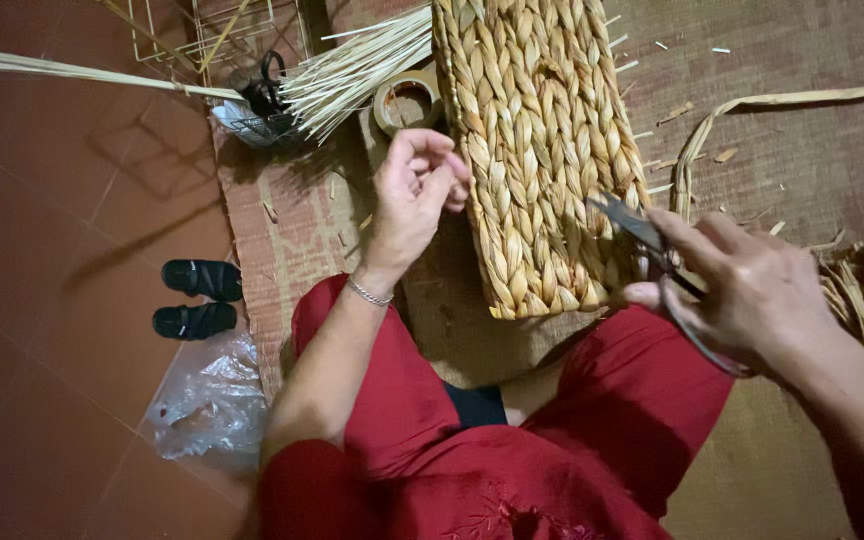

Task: The person uses scissors to trim excess dried palm fibers from the edges of a woven basket. They rotate the basket to access different sides and cut the protruding strands flush with the rim.

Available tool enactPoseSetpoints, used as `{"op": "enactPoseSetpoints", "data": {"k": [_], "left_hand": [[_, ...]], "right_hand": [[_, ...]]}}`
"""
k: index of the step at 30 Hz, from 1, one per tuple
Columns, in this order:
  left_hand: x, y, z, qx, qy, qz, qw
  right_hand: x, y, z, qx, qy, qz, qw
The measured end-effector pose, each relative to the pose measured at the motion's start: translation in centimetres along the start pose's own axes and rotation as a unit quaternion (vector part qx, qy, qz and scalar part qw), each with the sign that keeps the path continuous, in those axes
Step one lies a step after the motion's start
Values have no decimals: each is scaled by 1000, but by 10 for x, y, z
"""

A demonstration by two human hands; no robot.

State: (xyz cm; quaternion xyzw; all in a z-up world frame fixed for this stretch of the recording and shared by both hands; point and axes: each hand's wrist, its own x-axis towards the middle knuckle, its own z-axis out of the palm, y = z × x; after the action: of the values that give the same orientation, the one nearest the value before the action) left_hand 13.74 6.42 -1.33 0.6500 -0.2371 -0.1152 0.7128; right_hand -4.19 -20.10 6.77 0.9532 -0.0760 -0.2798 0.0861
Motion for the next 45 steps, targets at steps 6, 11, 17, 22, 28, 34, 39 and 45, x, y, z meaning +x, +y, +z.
{"op": "enactPoseSetpoints", "data": {"k": [6, 11, 17, 22, 28, 34, 39, 45], "left_hand": [[-3, -3, 32, 286, -88, 125, 946], [8, -7, 53, 402, -158, 272, 860], [16, 5, 54, 381, -173, 252, 873], [15, 12, 52, 336, -190, 233, 892], [16, 19, 53, 343, -194, 247, 886], [16, 17, 54, 337, -190, 251, 887], [16, 8, 53, 343, -179, 255, 886], [22, -15, 53, 277, -148, 200, 928]], "right_hand": [[-6, 23, 40, 50, 163, -18, 985], [-16, 20, 53, 100, 250, -81, 960], [-22, 17, 49, 127, 280, -97, 947], [-25, 6, 18, 60, 200, -46, 977], [-7, -19, -20, 31, 101, -39, 994], [6, -25, -15, 80, 196, -121, 970], [13, -27, -10, 44, 154, -125, 979], [12, -25, -5, 11, 104, -113, 988]]}}
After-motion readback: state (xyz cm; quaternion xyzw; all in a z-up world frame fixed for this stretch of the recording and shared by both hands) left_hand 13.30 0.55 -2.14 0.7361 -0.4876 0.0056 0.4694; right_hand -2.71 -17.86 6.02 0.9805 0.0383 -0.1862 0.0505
